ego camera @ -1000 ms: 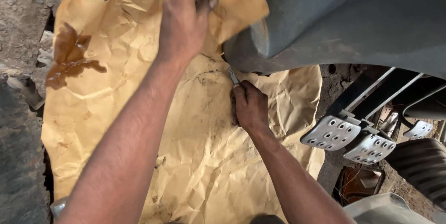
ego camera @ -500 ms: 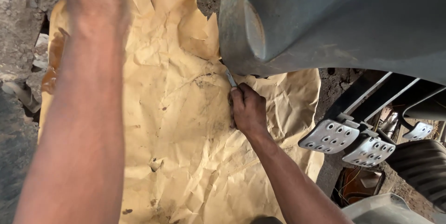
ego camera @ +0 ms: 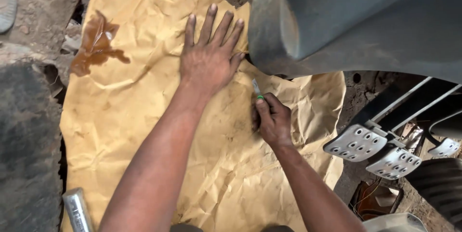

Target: Marking and cutting a paper template for a vehicle repair part.

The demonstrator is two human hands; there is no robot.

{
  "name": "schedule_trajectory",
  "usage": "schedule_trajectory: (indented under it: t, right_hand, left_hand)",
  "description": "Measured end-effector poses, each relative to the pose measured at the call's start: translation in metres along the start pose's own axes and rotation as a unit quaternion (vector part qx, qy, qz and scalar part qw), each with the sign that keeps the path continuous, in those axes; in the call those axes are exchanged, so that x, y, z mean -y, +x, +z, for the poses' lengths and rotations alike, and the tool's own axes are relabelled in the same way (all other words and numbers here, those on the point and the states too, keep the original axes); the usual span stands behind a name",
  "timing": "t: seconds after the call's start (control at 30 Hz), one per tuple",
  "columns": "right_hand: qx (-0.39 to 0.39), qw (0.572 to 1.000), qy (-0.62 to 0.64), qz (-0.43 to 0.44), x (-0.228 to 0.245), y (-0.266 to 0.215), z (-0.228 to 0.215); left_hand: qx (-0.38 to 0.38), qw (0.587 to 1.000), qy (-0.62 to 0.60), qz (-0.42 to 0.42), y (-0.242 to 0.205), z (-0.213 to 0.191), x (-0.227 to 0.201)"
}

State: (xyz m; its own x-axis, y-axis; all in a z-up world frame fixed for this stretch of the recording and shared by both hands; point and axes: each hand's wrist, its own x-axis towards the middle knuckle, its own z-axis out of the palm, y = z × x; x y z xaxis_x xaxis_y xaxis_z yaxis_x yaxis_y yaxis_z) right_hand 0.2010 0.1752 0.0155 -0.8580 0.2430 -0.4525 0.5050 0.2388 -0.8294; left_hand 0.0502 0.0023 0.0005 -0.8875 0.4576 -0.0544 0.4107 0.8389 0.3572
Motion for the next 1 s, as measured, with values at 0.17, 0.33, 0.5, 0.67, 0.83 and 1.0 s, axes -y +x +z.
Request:
schedule_trajectory:
  t: [0.17, 0.33, 0.5, 0.67, 0.83, 1.0]
  right_hand:
    - [0.026, 0.997, -0.054, -0.045, 0.012, -0.005, -0.002]
    - [-0.009, 0.975, -0.213, -0.069, 0.027, -0.008, 0.002]
    - [-0.021, 0.996, -0.082, -0.013, 0.029, -0.002, 0.012]
    - [-0.1, 0.994, -0.045, 0.005, -0.003, 0.003, 0.018]
    - [-0.089, 0.97, -0.222, -0.032, 0.009, 0.0, 0.014]
    - [-0.004, 0.836, -0.389, -0.387, 0.019, 0.003, 0.02]
  left_hand:
    - [-0.022, 0.999, 0.037, -0.005, 0.009, 0.003, 0.005]
    - [0.028, 0.999, 0.015, -0.004, 0.001, 0.005, 0.008]
    - [0.059, 0.998, 0.017, -0.025, 0.011, -0.004, 0.006]
    - [0.116, 0.992, 0.032, -0.034, 0.018, -0.009, 0.005]
    - [0.118, 0.991, 0.06, -0.001, 0.018, -0.006, 0.011]
    - [0.13, 0.989, 0.065, 0.015, 0.02, -0.018, 0.012]
